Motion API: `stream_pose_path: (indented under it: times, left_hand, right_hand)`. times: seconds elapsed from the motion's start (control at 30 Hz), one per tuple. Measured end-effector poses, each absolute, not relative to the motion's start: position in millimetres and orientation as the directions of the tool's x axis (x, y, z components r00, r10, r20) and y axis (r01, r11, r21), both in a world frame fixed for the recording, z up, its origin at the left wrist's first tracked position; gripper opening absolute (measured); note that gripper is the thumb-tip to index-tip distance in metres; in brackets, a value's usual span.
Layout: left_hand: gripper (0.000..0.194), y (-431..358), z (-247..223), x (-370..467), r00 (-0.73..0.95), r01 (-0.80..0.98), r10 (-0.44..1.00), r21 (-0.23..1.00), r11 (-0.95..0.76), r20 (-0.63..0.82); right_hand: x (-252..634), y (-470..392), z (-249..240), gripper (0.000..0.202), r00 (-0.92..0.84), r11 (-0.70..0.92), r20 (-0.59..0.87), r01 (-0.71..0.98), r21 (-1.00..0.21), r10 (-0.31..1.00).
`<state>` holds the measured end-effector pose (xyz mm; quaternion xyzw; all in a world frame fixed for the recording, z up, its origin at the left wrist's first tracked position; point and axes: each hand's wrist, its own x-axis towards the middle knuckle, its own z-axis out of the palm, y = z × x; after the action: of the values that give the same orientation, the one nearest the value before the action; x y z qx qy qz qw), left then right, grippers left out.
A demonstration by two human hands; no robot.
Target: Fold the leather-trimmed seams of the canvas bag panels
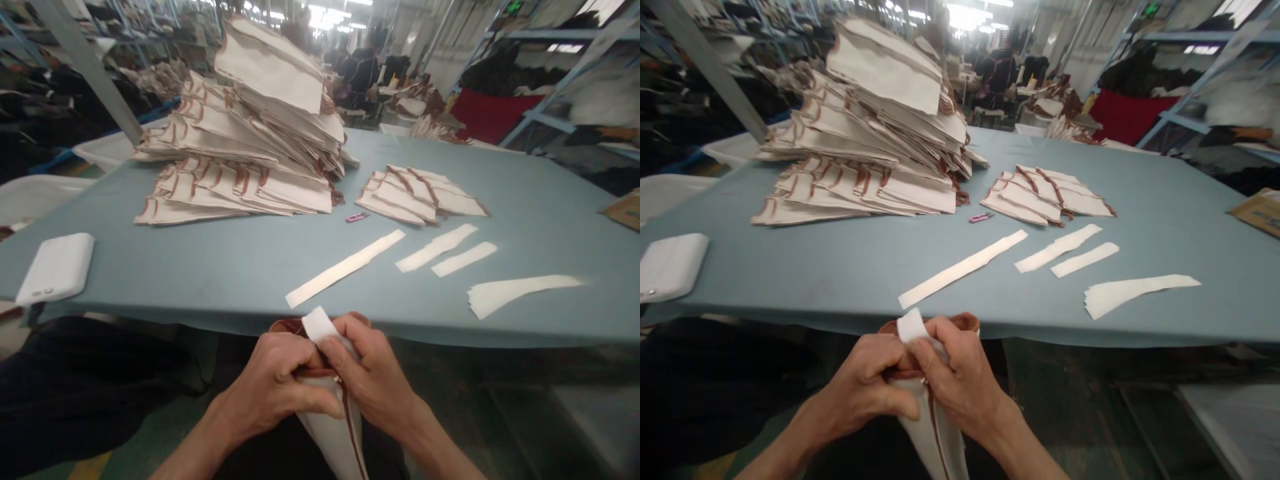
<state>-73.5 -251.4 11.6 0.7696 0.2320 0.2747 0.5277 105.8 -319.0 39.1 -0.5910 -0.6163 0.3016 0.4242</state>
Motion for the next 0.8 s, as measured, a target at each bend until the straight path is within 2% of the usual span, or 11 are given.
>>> stream_pose_path:
  times: [0.07,0.17,0.23,0.37,0.47,0.57,0.8]
  left_hand:
    - [0.072,-241.3,12.4,-77.5,0.769,0.092,0.634,0.966,-0.24,0.084]
    - [0.082,-231.2,17.2,-85.2,0.772,0.106,0.634,0.974,-0.202,0.047]
    - [0.073,-229.3,22.4,-88.8,0.79,0.108,0.613,0.98,-0.17,0.019]
    - [0.042,-232.4,33.7,-89.6,0.844,0.119,0.53,0.992,-0.041,-0.08]
    - [0.027,-235.3,38.7,-85.5,0.827,0.166,0.548,0.986,-0.028,-0.123]
    - [0.022,-236.8,39.7,-80.5,0.802,0.18,0.584,0.983,-0.039,-0.124]
    - [0.027,-238.9,35.5,-80.8,0.784,0.197,0.607,0.979,-0.044,-0.13]
  right_hand:
    - [116.6,-321.4,44.9,0.028,0.154,0.069,0.157,0.463,-0.884,0.976]
    - [135.9,-322.3,52.3,0.032,0.258,0.016,0.124,0.384,-0.923,0.958]
    - [146.3,-319.6,50.8,0.037,0.296,-0.001,0.1,0.321,-0.947,0.95]
    - [156.6,-309.4,30.8,0.045,0.312,-0.061,0.007,0.209,-0.976,0.95]
    - [157.0,-303.6,11.9,0.047,0.288,-0.097,-0.041,0.185,-0.978,0.957]
    - [154.3,-301.0,-1.4,0.046,0.278,-0.105,-0.05,0.186,-0.977,0.959]
    - [147.1,-299.8,-13.4,0.041,0.273,-0.12,-0.061,0.208,-0.971,0.96]
